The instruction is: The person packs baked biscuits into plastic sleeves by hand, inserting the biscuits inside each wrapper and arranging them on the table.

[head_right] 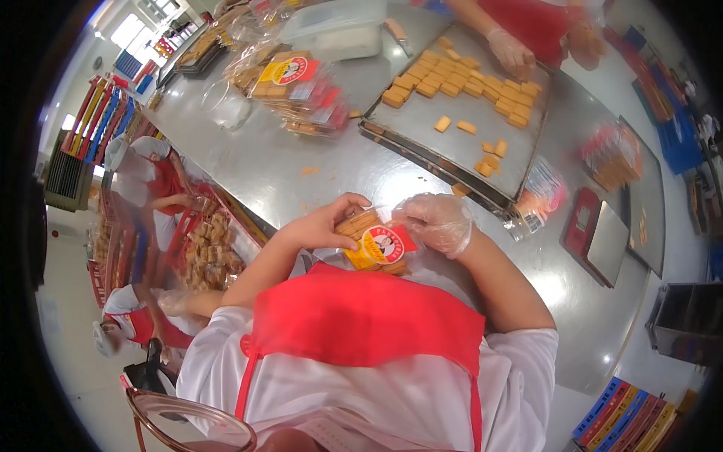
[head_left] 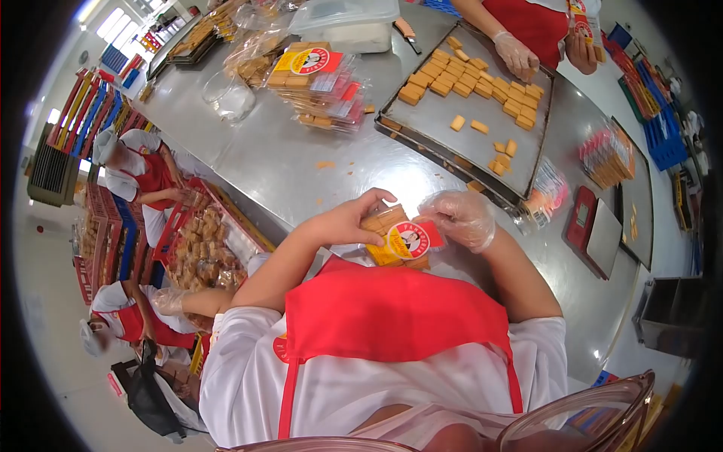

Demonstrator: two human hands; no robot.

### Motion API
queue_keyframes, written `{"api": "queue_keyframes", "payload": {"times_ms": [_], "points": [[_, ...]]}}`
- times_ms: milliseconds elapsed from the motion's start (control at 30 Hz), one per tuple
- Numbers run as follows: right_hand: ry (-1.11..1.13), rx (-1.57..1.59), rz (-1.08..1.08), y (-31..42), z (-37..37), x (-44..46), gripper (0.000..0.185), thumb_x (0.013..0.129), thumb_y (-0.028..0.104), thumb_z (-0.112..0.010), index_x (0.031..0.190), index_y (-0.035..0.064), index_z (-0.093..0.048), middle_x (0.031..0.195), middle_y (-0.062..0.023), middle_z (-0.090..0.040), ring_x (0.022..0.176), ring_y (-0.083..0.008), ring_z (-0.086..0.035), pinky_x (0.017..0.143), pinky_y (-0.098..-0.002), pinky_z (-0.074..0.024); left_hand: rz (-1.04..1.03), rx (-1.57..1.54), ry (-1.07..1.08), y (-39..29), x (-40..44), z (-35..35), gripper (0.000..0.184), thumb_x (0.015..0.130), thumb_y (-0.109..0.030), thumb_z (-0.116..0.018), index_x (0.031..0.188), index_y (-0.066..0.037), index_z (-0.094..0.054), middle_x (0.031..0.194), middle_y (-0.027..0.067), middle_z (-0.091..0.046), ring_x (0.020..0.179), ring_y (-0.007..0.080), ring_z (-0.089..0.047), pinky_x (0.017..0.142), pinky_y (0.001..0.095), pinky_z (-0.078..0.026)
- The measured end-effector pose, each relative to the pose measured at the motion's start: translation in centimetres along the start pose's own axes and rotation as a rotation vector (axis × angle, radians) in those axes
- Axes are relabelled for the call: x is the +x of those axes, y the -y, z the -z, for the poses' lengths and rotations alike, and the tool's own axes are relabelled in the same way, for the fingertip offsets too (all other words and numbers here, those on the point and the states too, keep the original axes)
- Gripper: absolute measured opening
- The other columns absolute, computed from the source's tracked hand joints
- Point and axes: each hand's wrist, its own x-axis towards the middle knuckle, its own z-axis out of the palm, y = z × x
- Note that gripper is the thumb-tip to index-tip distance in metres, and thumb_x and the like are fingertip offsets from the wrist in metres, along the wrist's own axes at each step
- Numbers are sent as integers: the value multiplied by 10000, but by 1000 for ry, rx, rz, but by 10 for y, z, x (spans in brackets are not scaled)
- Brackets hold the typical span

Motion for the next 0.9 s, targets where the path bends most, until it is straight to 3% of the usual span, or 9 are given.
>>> {"api": "queue_keyframes", "payload": {"times_ms": [100, 200, 300, 500, 700, 800, 900], "points": [[5, 69, -64, -17, -12, -1, 155, 709, 75, -574, 855, 107, -617, 803, -61, -601, 727, -218, -584, 615, -294, -459, 105, -2, -17, 5, -10, 4, 582, 677, 2, -694, 1142, -52, -348, 996, 74, -511, 959, 103, -485, 800, 235, -416], [37, 130, -219, -18, -16, 1, 169, 709, 50, -558, 858, 102, -619, 825, -68, -605, 734, -228, -585, 623, -297, -457, -51, -214, -228, 35, -16, 0, 466, 687, 43, -675, 1053, -46, -400, 947, 50, -518, 914, 96, -504, 784, 229, -429], [-69, 112, -21, -12, -13, 5, 156, 716, 59, -579, 860, 97, -627, 832, -77, -609, 728, -231, -587, 629, -299, -460, 19, -273, -364, 33, -23, -7, 351, 693, 64, -665, 962, -23, -456, 917, 49, -533, 887, 100, -521, 776, 223, -438], [-178, 100, 186, -8, -14, 4, 141, 729, 82, -622, 869, 94, -636, 809, -75, -610, 715, -219, -592, 620, -291, -462, -98, -89, -373, 20, -28, -8, 259, 712, 48, -659, 932, 10, -527, 899, 55, -557, 875, 104, -533, 779, 236, -443], [-124, 20, 168, -12, -17, 2, 159, 710, 95, -645, 869, 99, -639, 749, -63, -611, 681, -209, -594, 597, -292, -461, -132, -150, -440, 39, -29, -23, 449, 714, 61, -645, 1095, -36, -429, 1033, 85, -530, 966, 149, -515, 835, 292, -431], [-163, 93, 133, -10, -21, 2, 153, 716, 90, -639, 868, 103, -637, 757, -68, -608, 668, -221, -587, 586, -295, -457, -55, -506, -350, 29, -27, -40, 626, 713, 66, -634, 1216, -87, -295, 1088, 120, -506, 1028, 187, -500, 866, 317, -422], [-199, 137, 280, 5, -11, 4, 213, 667, 90, -663, 877, 106, -635, 761, -71, -602, 656, -245, -581, 584, -297, -458, -118, -567, -414, 25, -23, -41, 760, 695, 84, -629, 1285, -124, -198, 1099, 151, -502, 1045, 221, -503, 883, 341, -419]]}}
